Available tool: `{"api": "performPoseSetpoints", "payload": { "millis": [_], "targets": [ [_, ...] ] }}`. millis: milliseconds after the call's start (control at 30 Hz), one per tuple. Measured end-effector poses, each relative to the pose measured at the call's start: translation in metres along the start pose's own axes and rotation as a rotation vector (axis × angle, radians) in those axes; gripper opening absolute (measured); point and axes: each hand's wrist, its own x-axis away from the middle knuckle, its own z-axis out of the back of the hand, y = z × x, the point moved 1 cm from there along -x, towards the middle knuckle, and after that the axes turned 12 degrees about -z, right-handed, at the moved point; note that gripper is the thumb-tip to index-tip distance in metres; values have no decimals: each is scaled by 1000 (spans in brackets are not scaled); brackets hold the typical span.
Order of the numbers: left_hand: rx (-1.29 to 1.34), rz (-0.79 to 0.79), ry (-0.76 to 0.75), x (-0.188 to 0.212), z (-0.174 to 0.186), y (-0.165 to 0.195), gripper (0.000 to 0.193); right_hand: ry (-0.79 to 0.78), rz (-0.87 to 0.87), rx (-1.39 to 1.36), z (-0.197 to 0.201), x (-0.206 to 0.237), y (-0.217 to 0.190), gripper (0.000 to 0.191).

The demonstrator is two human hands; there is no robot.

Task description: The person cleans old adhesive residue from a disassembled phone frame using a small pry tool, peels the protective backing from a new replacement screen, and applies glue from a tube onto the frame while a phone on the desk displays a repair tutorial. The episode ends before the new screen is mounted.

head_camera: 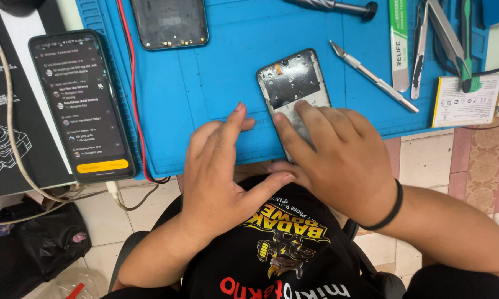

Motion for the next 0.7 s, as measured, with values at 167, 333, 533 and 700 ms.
{"api": "performPoseSetpoints", "payload": {
  "millis": [167, 333, 533, 700],
  "targets": [
    [6, 6, 5, -1, 0, 0, 103, -97, -39, -167, 10, 19, 0, 43],
    [45, 12, 22, 2, 0, 0, 97, -132, -180, -293, 20, 30, 8, 41],
    [141, 23, 198, 10, -5, -8, 36, -22, -380, -67, 8, 26, -2, 94],
    [385, -6, 253, 22, 4, -11, 40, -46, -462, -126, 4, 17, -12, 101]
  ]
}}
